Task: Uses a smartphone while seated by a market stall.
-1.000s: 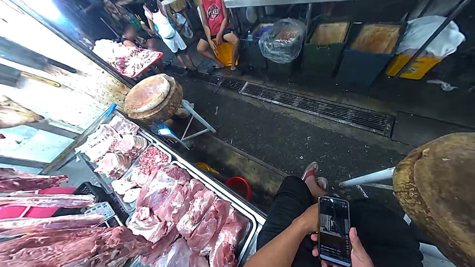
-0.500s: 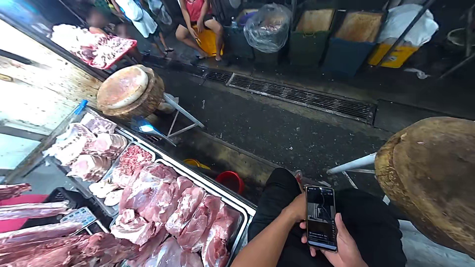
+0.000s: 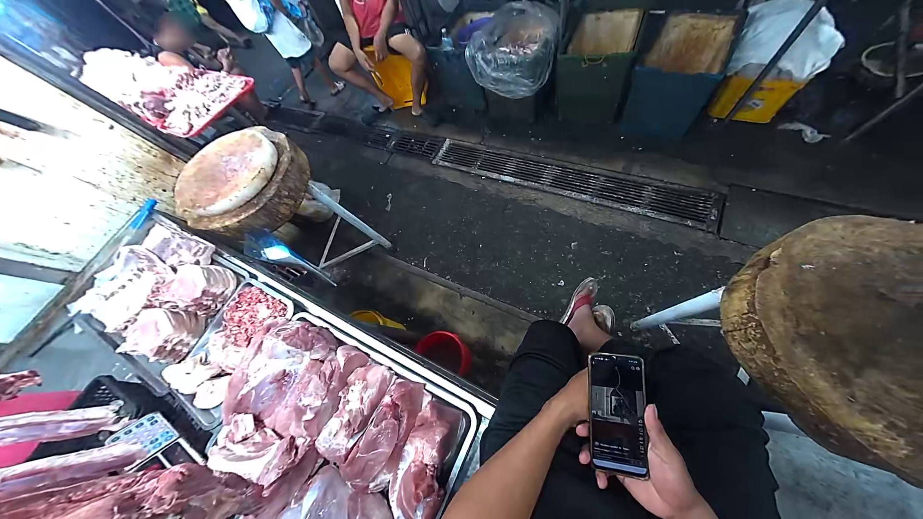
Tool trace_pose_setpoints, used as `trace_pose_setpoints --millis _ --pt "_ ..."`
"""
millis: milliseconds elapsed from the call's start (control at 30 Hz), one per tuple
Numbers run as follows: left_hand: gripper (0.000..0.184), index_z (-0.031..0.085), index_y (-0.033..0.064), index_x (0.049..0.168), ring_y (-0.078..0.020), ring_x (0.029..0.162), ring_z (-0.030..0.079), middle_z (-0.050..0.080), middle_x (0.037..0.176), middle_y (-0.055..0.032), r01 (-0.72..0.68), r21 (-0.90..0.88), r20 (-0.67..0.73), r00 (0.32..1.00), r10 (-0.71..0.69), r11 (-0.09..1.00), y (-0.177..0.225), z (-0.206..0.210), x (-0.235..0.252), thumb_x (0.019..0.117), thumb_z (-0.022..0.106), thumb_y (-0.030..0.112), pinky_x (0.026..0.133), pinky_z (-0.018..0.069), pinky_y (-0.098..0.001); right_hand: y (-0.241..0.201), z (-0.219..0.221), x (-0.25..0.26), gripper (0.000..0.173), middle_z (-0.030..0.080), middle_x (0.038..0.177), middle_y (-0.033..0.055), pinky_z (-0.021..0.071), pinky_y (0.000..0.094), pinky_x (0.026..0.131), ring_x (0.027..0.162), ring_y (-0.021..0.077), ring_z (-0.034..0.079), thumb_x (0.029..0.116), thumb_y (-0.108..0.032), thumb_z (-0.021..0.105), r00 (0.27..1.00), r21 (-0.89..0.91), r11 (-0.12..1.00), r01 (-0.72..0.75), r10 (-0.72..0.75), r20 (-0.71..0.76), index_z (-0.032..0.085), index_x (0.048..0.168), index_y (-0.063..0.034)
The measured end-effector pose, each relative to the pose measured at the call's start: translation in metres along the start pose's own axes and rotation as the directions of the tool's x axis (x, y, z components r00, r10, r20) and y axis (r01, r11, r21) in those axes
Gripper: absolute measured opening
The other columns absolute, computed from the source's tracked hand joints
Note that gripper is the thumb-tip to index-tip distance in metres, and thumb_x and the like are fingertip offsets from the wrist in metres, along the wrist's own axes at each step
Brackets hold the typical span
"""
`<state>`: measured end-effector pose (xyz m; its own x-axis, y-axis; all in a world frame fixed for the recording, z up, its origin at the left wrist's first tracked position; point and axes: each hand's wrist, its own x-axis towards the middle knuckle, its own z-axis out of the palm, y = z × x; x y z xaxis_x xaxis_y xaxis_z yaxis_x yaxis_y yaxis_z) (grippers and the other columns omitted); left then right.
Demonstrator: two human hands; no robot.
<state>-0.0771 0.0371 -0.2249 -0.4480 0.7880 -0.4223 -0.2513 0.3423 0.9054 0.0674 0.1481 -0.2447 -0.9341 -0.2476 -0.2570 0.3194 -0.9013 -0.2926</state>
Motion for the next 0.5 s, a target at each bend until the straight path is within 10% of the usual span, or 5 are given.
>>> trace_pose_setpoints --millis 500 --pt "0.036 0.064 0.0073 0.122 -0.0087 0.090 0.067 0.071 0.102 -0.0033 0.130 0.046 -0.015 0.992 -0.129 0.990 -0.013 0.002 0.002 0.0896 0.075 0.019 0.089 0.0564 -0.0328 0.001 -0.004 -0.005 0.084 0.063 0.130 0.0280 0.0620 0.0490 0.071 0.102 0.0433 0.070 0.0932 -0.080 0.036 0.999 -0.066 0.998 -0.021 0.019 -0.026 0.052 0.143 -0.0141"
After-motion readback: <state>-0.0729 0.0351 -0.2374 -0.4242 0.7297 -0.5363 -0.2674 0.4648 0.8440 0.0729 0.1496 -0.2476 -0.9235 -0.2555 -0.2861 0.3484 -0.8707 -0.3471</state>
